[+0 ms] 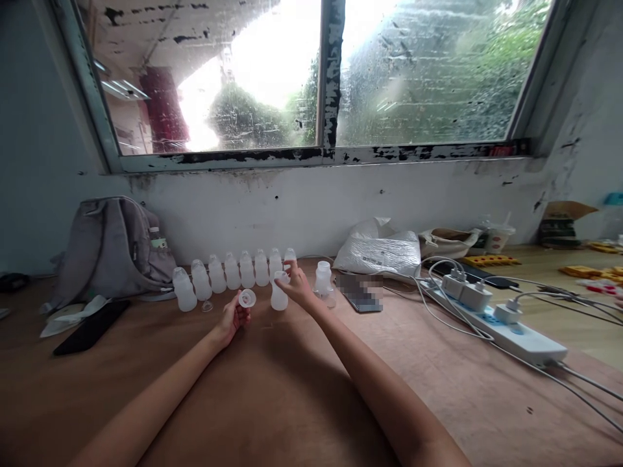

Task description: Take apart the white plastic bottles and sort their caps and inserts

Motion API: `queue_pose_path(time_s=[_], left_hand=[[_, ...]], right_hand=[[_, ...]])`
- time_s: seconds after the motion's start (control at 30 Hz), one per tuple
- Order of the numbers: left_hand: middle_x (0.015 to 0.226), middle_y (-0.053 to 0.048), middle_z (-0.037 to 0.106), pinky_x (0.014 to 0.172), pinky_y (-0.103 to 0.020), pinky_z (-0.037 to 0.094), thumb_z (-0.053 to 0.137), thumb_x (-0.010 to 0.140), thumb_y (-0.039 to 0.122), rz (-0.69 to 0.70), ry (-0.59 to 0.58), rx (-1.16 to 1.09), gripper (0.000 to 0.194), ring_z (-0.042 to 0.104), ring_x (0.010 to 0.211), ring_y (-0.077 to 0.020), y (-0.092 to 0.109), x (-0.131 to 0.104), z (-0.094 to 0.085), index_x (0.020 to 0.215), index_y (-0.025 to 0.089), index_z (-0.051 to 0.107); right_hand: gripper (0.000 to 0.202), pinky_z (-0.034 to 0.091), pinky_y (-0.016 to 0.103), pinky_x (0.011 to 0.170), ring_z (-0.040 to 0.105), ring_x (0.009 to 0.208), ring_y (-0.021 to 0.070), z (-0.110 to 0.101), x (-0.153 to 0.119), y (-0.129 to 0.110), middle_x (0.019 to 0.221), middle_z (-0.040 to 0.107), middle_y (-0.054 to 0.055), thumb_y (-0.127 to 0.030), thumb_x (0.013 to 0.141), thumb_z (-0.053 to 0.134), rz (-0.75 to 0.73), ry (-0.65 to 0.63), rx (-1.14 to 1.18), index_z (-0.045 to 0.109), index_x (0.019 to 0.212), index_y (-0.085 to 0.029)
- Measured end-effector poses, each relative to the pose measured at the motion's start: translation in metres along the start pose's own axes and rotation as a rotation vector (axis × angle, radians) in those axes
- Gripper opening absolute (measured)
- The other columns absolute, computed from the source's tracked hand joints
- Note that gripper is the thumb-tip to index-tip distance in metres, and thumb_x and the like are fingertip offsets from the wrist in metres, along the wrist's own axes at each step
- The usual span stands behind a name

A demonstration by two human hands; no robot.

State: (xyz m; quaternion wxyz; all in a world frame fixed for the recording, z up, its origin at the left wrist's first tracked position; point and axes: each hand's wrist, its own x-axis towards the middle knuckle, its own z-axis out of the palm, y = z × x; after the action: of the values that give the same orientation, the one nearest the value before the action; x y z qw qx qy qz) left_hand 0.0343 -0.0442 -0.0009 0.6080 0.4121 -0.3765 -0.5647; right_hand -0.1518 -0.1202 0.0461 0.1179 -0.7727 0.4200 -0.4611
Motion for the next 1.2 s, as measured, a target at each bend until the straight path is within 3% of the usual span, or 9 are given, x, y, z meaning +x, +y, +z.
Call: queue_pose_path(time_s=[0.17, 0.27, 0.4, 0.53, 0.83, 0.97, 1.07, 1.2], left_hand=[[0.051, 0.002, 0.053, 0.038, -0.019, 0.037, 0.054, 0.066, 0.055, 0.003, 0.018, -0.045, 0.041, 0.048, 0.038, -0.0081, 0.0, 0.002, -0.001, 0.07, 0.014, 0.052], [0.057, 0.003, 0.054, 0.037, -0.019, 0.036, 0.056, 0.066, 0.053, 0.045, 0.062, -0.053, 0.04, 0.049, 0.038, -0.0074, 0.001, 0.005, -0.005, 0.079, 0.016, 0.052], [0.059, 0.005, 0.051, 0.037, -0.018, 0.035, 0.056, 0.066, 0.053, 0.138, 0.093, 0.005, 0.039, 0.046, 0.038, -0.0059, 0.004, 0.006, -0.01, 0.077, 0.017, 0.048], [0.056, 0.007, 0.045, 0.037, -0.018, 0.034, 0.058, 0.065, 0.052, 0.169, 0.089, 0.044, 0.038, 0.043, 0.038, -0.0051, 0.005, 0.004, -0.011, 0.073, 0.017, 0.047], [0.048, 0.009, 0.036, 0.033, -0.016, 0.028, 0.06, 0.064, 0.048, 0.264, 0.16, 0.147, 0.034, 0.029, 0.033, -0.0028, 0.001, 0.005, -0.01, 0.068, 0.016, 0.05], [0.052, 0.006, 0.044, 0.036, -0.016, 0.031, 0.062, 0.062, 0.044, 0.299, 0.19, 0.18, 0.032, 0.039, 0.04, -0.0049, 0.002, 0.005, -0.012, 0.073, 0.015, 0.056], [0.071, 0.0, 0.055, 0.044, -0.017, 0.038, 0.063, 0.061, 0.038, 0.323, 0.181, 0.195, 0.03, 0.05, 0.056, -0.0089, 0.005, 0.004, -0.013, 0.081, 0.016, 0.06], [0.087, -0.004, 0.057, 0.057, -0.019, 0.043, 0.062, 0.063, 0.034, 0.37, 0.213, 0.165, 0.036, 0.055, 0.074, -0.0129, 0.005, 0.007, -0.015, 0.095, 0.018, 0.057]], right_hand=[[0.052, 0.043, 0.028, 0.064, 0.055, 0.073, 0.0162, 0.032, -0.02, -0.006, 0.083, 0.057, 0.004, -0.044, 0.065, 0.059, 0.202, -0.195, 0.295, 0.037, 0.103, -0.016], [0.046, 0.043, 0.027, 0.065, 0.054, 0.078, 0.0167, 0.043, -0.03, -0.008, 0.088, 0.056, 0.005, -0.045, 0.063, 0.06, 0.12, -0.189, 0.334, 0.041, 0.094, -0.017], [0.042, 0.042, 0.029, 0.068, 0.054, 0.08, 0.0188, 0.046, -0.037, -0.013, 0.088, 0.057, 0.005, -0.044, 0.063, 0.062, -0.048, -0.187, 0.197, 0.045, 0.091, -0.017], [0.038, 0.04, 0.033, 0.072, 0.053, 0.085, 0.0218, 0.051, -0.041, -0.012, 0.093, 0.059, 0.007, -0.041, 0.066, 0.061, -0.131, -0.147, -0.025, 0.05, 0.094, -0.017], [0.041, 0.035, 0.034, 0.078, 0.05, 0.092, 0.0232, 0.055, -0.052, -0.013, 0.1, 0.058, 0.009, -0.042, 0.075, 0.053, -0.284, -0.083, -0.266, 0.05, 0.109, -0.018], [0.045, 0.035, 0.033, 0.077, 0.051, 0.091, 0.0227, 0.054, -0.054, -0.015, 0.099, 0.058, 0.009, -0.045, 0.076, 0.051, -0.312, -0.053, -0.312, 0.049, 0.11, -0.017], [0.046, 0.035, 0.032, 0.076, 0.051, 0.089, 0.0226, 0.054, -0.054, -0.014, 0.096, 0.059, 0.009, -0.047, 0.076, 0.051, -0.311, -0.055, -0.349, 0.049, 0.11, -0.017], [0.047, 0.034, 0.033, 0.077, 0.051, 0.089, 0.0226, 0.055, -0.055, -0.015, 0.097, 0.058, 0.009, -0.048, 0.075, 0.051, -0.315, -0.069, -0.383, 0.049, 0.111, -0.017]])
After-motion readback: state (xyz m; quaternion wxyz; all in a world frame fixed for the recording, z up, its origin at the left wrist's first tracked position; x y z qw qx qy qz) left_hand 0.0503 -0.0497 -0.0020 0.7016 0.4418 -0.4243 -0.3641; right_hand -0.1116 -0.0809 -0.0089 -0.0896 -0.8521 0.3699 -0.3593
